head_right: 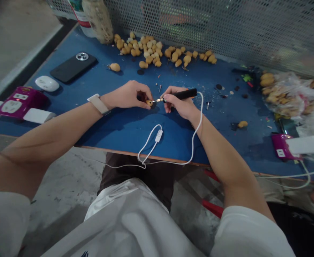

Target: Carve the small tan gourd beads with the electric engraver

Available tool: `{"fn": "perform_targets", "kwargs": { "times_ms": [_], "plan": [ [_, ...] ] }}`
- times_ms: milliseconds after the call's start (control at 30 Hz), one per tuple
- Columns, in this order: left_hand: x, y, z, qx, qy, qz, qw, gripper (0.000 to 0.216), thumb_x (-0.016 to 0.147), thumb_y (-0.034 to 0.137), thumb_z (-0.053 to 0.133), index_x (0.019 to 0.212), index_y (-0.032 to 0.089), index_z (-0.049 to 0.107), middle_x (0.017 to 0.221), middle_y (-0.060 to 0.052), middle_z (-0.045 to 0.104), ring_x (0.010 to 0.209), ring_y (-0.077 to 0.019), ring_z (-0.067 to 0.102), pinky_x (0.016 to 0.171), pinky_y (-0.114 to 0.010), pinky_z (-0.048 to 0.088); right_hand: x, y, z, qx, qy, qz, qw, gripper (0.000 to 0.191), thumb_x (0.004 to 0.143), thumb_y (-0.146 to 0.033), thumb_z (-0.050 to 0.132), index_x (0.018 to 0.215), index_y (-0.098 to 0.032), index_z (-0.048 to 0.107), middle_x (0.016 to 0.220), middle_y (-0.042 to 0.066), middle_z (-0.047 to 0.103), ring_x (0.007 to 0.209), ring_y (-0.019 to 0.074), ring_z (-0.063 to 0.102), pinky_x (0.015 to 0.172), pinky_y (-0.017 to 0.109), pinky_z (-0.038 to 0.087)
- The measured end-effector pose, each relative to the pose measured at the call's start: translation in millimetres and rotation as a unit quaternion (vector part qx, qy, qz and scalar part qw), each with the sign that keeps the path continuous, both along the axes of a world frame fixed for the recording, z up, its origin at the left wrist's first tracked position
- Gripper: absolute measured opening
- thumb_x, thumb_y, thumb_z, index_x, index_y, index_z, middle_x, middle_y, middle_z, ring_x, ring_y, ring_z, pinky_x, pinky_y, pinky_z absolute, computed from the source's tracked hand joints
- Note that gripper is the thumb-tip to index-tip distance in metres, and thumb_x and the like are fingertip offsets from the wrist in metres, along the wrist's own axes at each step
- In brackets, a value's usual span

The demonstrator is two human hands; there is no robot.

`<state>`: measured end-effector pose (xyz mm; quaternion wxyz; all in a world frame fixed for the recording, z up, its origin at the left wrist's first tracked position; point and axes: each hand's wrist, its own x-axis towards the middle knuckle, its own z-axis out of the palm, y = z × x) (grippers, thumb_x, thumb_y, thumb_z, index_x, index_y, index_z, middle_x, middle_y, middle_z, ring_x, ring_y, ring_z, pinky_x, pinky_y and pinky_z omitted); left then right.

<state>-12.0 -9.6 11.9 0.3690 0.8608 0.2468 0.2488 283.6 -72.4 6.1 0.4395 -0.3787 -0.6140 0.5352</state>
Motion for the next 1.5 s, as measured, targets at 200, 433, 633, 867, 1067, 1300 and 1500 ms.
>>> {"fn": "perform_targets", "kwargs": {
  "times_ms": [200, 433, 633, 867, 1067, 1300, 1500],
  "plan": [
    [0.7, -0.6, 1.0, 0.005, -0.007, -0.001, 1.0, 0.038, 0.093, 0.053, 0.113, 0.106, 0.02, 0.098, 0.097, -0.007, 0.091, 0.09, -0.0215, 0.083, 0.092, -0.036, 0.067, -0.7, 0.5, -1.1, -0.002, -0.002, -0.011, 1.0, 0.043, 0.089, -0.06, 0.106, 0.089, -0.026, 0.081, 0.063, -0.003, 0.071, 0.049, 0.0144, 0.066, 0.047, 0.028, 0.058],
    [1.3, -1.7, 2.4, 0.007, -0.003, 0.0, 1.0, 0.032, 0.093, 0.046, 0.113, 0.106, 0.021, 0.099, 0.097, -0.007, 0.092, 0.091, -0.0214, 0.084, 0.093, -0.036, 0.067, -0.9, -0.1, -2.3, 0.004, 0.004, -0.014, 1.0, 0.042, 0.09, -0.059, 0.107, 0.088, -0.025, 0.081, 0.063, -0.002, 0.07, 0.048, 0.0145, 0.065, 0.047, 0.027, 0.057],
    [0.3, -1.8, 2.2, 0.007, 0.004, 0.004, 1.0, 0.035, 0.093, 0.049, 0.112, 0.106, 0.02, 0.098, 0.101, -0.008, 0.093, 0.093, -0.023, 0.085, 0.094, -0.037, 0.067, -0.7, -0.6, -0.7, 0.003, 0.002, -0.01, 1.0, 0.049, 0.091, -0.064, 0.108, 0.088, -0.025, 0.079, 0.063, -0.003, 0.069, 0.049, 0.0142, 0.065, 0.049, 0.028, 0.059],
    [-0.2, -0.7, 0.6, 0.011, 0.006, 0.002, 1.0, 0.036, 0.093, 0.05, 0.11, 0.109, 0.02, 0.098, 0.102, -0.008, 0.093, 0.093, -0.0225, 0.084, 0.093, -0.036, 0.066, 1.4, -0.5, -2.6, 0.0, -0.005, -0.006, 1.0, 0.048, 0.093, -0.063, 0.107, 0.09, -0.025, 0.078, 0.066, -0.001, 0.07, 0.052, 0.0153, 0.067, 0.051, 0.028, 0.061],
    [0.5, 0.3, -1.6, 0.007, 0.009, 0.007, 1.0, 0.036, 0.094, 0.051, 0.111, 0.109, 0.021, 0.099, 0.1, -0.007, 0.092, 0.092, -0.0224, 0.083, 0.094, -0.037, 0.066, 1.2, -0.1, -2.1, 0.0, -0.01, -0.004, 1.0, 0.049, 0.091, -0.065, 0.108, 0.091, -0.025, 0.079, 0.066, -0.002, 0.071, 0.052, 0.0152, 0.068, 0.051, 0.028, 0.062],
    [1.2, 0.4, -0.8, 0.009, 0.004, 0.008, 1.0, 0.039, 0.091, 0.054, 0.112, 0.105, 0.021, 0.097, 0.099, -0.008, 0.092, 0.09, -0.022, 0.082, 0.091, -0.036, 0.065, -1.8, -1.8, 2.3, -0.004, -0.019, -0.009, 1.0, 0.052, 0.088, -0.069, 0.109, 0.088, -0.027, 0.078, 0.064, -0.002, 0.071, 0.051, 0.0157, 0.067, 0.049, 0.029, 0.061],
    [3.5, -2.9, -2.6, 0.024, 0.001, 0.024, 0.999, 0.037, 0.092, 0.051, 0.111, 0.1, 0.021, 0.091, 0.098, -0.006, 0.09, 0.089, -0.0217, 0.081, 0.089, -0.036, 0.063, -1.5, -5.1, 2.3, 0.004, -0.03, -0.018, 0.999, 0.057, 0.086, -0.076, 0.111, 0.091, -0.028, 0.079, 0.066, -0.002, 0.073, 0.053, 0.0171, 0.068, 0.051, 0.031, 0.063]
  ]
}}
